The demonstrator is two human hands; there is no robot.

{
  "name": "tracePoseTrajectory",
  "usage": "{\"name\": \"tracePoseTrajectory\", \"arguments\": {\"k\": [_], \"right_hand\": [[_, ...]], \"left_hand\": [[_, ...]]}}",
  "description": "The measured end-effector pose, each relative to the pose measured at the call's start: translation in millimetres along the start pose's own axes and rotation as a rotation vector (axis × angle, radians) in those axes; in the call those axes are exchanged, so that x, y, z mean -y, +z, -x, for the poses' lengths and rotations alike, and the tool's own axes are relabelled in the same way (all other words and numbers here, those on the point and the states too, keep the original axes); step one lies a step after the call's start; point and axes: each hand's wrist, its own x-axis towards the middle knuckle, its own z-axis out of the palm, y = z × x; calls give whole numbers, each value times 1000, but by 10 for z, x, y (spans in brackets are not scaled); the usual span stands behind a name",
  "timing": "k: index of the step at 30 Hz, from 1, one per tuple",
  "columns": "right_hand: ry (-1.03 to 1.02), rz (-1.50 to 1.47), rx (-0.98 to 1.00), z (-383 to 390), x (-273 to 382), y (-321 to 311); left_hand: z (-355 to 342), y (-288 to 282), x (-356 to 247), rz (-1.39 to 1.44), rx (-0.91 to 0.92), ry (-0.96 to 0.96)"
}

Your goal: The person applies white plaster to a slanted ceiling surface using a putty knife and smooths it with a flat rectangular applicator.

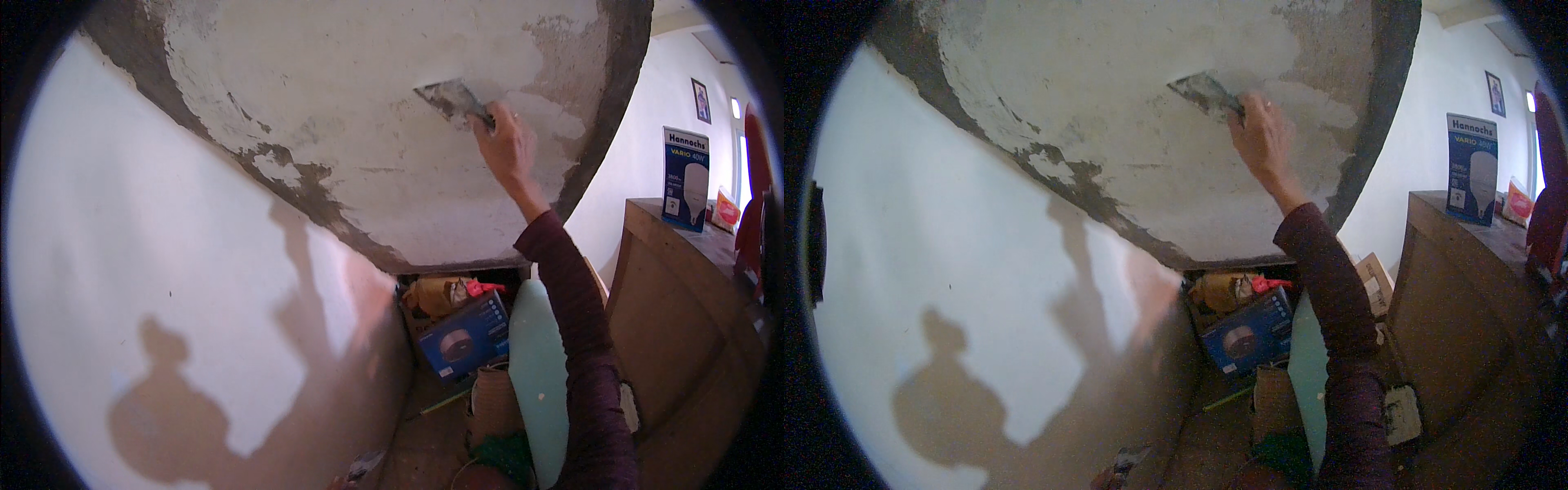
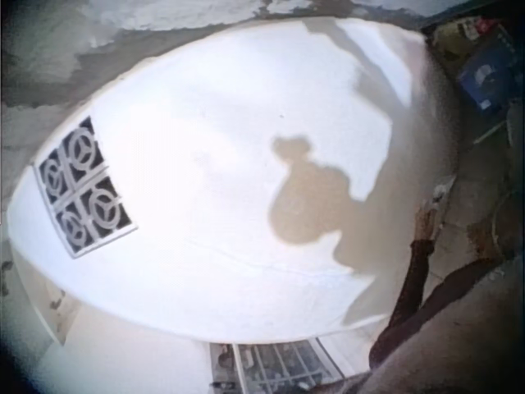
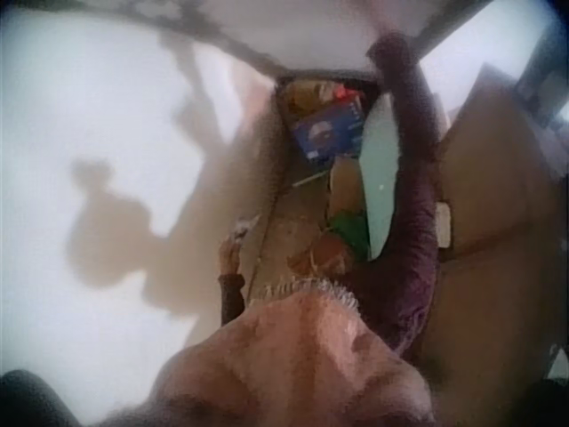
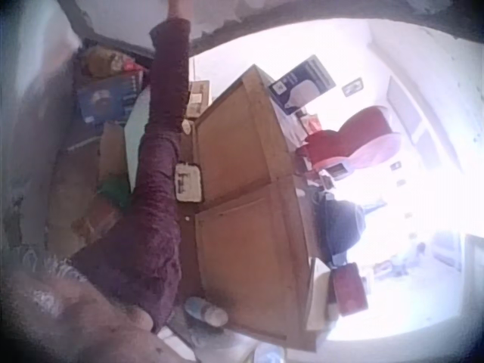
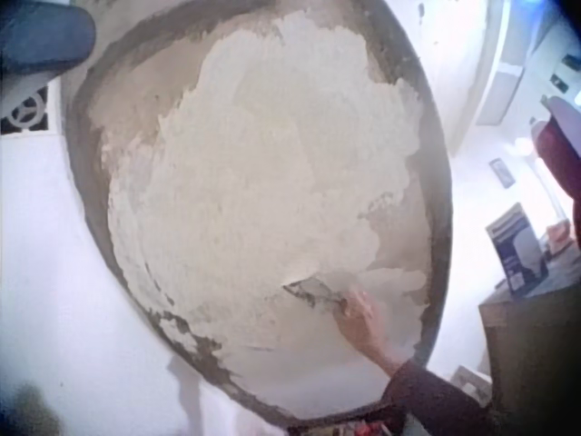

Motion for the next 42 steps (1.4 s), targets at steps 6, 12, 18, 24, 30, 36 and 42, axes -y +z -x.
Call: {"name": "tracePoseTrajectory", "arguments": {"k": [6,12,18,24,30,36,42], "right_hand": [[175,-69,-39,-528,-147,-426],[339,-250,-183,-463,-436,-1042],[796,-1146,536,881,597,-1389],[1103,-1421,1322,1856,1131,-1850],[1198,-1226,1067,2052,1227,-1581],[523,-703,622,1944,1106,-1981],[-26,-707,527,2026,1225,-2437]], "left_hand": [[21,-145,-515,220,36,-228],[58,86,59,-98,-129,221],[-625,-218,-840,516,-184,-142],[-1258,-278,-1830,489,63,128],[-1116,-389,-1864,623,40,126],[-1049,-353,-1912,495,-65,152],[-1117,-308,-1947,257,-99,479]]}}
